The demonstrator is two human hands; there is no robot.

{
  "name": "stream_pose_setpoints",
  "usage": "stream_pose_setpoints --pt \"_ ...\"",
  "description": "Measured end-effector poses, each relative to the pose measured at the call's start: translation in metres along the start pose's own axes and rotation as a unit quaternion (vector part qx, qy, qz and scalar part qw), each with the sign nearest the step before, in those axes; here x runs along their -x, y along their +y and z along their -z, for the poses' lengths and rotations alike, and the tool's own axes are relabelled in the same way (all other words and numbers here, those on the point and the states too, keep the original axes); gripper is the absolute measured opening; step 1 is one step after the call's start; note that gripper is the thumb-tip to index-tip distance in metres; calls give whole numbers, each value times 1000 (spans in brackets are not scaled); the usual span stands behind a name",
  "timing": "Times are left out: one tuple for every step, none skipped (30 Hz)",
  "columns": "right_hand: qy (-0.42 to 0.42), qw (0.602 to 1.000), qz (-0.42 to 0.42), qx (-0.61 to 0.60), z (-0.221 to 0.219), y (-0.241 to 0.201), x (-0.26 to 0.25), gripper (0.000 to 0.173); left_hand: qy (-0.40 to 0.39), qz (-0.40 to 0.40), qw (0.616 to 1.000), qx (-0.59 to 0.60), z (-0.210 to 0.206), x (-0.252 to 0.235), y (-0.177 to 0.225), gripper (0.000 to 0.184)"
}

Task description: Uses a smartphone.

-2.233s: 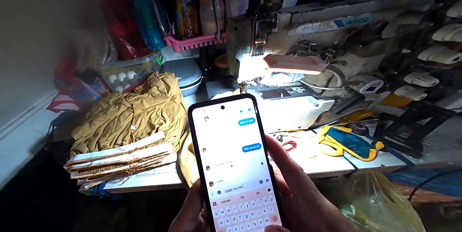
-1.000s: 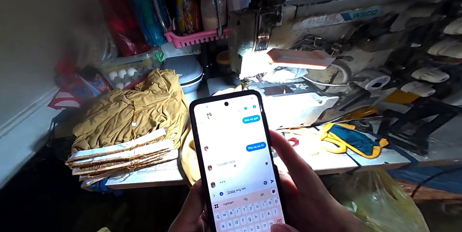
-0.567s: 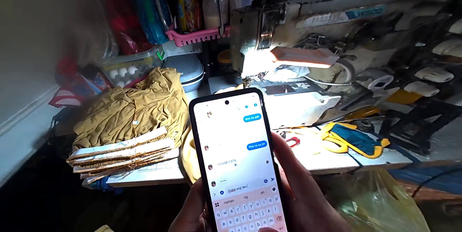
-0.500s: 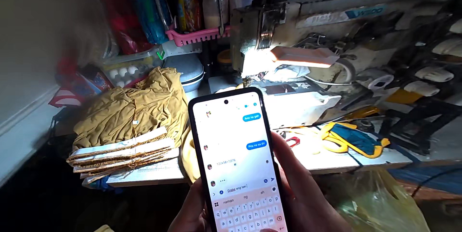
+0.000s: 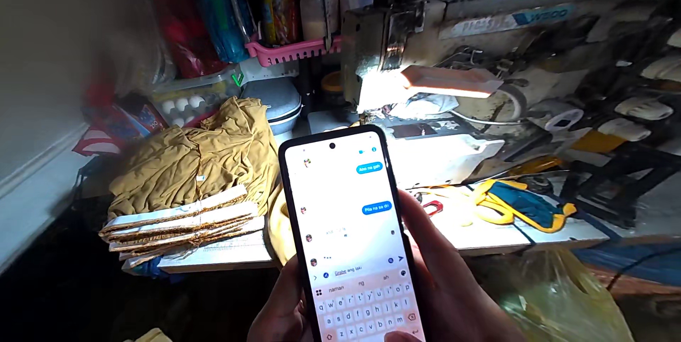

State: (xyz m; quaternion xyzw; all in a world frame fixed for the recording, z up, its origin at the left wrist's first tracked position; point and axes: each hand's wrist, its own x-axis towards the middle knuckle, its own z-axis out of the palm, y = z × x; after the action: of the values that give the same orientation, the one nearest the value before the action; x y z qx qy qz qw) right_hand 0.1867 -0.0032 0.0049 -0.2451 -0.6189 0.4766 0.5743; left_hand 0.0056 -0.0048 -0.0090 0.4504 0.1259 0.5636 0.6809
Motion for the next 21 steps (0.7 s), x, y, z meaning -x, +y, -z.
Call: stream_pose_setpoints --pt "-9 1000 3 3 2 2 0 90 0 -2 1000 3 1 0 -1 49" --pt "-24 1000 6 4 5 3 -1 90 -4 -4 1000 8 2 0 -2 50" --pt "-29 1000 7 3 6 4 -1 90 -7 -4 1000 13 3 -1 -3 50" --pt "-26 1000 6 4 6 4 -1 89 -7 -5 1000 15 3 -1 -3 50" --pt "-20 1000 6 9 5 5 0 88 -4 -5 1000 13 2 -1 -3 49" --pt "-15 1000 6 16 5 6 0 87 -2 -4 1000 10 2 -1 -3 49" --pt "-12 1000 6 19 4 6 0 87 -1 -5 1000 10 2 -1 -4 49" --pt "-12 1000 6 16 5 7 0 87 -3 -8 1000 14 3 -1 -5 49" --pt "-16 1000 7 10 6 8 0 88 -4 -8 1000 15 3 -1 -5 48" --pt "-23 1000 7 3 7 8 0 89 -6 -6 1000 16 3 -1 -5 47" --pt "-27 1000 5 0 8 7 -1 90 -6 -4 1000 17 3 -1 -5 47" --pt "-29 1000 4 -4 8 6 0 90 -5 0 1000 17 3 -2 -5 45" --pt "-30 1000 4 -4 8 5 0 91 0 2 1000 18 2 -2 -5 44" --pt "-30 1000 6 -2 8 5 1 90 3 6 1000 18 2 -2 -4 44" --pt "-30 1000 7 1 8 6 1 90 5 7 1000 19 2 -2 -4 43" --pt "-29 1000 7 3 8 7 1 91 5 6 1000 21 3 -2 -5 43" --pt "-26 1000 7 6 8 7 1 92 3 4 1000 27 3 -2 -5 44" --pt "-24 1000 6 7 8 8 1 92 -2 3 999 32 3 -2 -6 45" --pt "-23 1000 4 10 7 8 1 93 -5 1 999 33 3 -2 -7 46" --pt "-20 1000 4 12 7 8 1 93 -6 -1 1000 31 3 -2 -7 47" --pt "-17 1000 4 15 6 9 2 94 -7 -4 1000 27 3 -2 -8 49"
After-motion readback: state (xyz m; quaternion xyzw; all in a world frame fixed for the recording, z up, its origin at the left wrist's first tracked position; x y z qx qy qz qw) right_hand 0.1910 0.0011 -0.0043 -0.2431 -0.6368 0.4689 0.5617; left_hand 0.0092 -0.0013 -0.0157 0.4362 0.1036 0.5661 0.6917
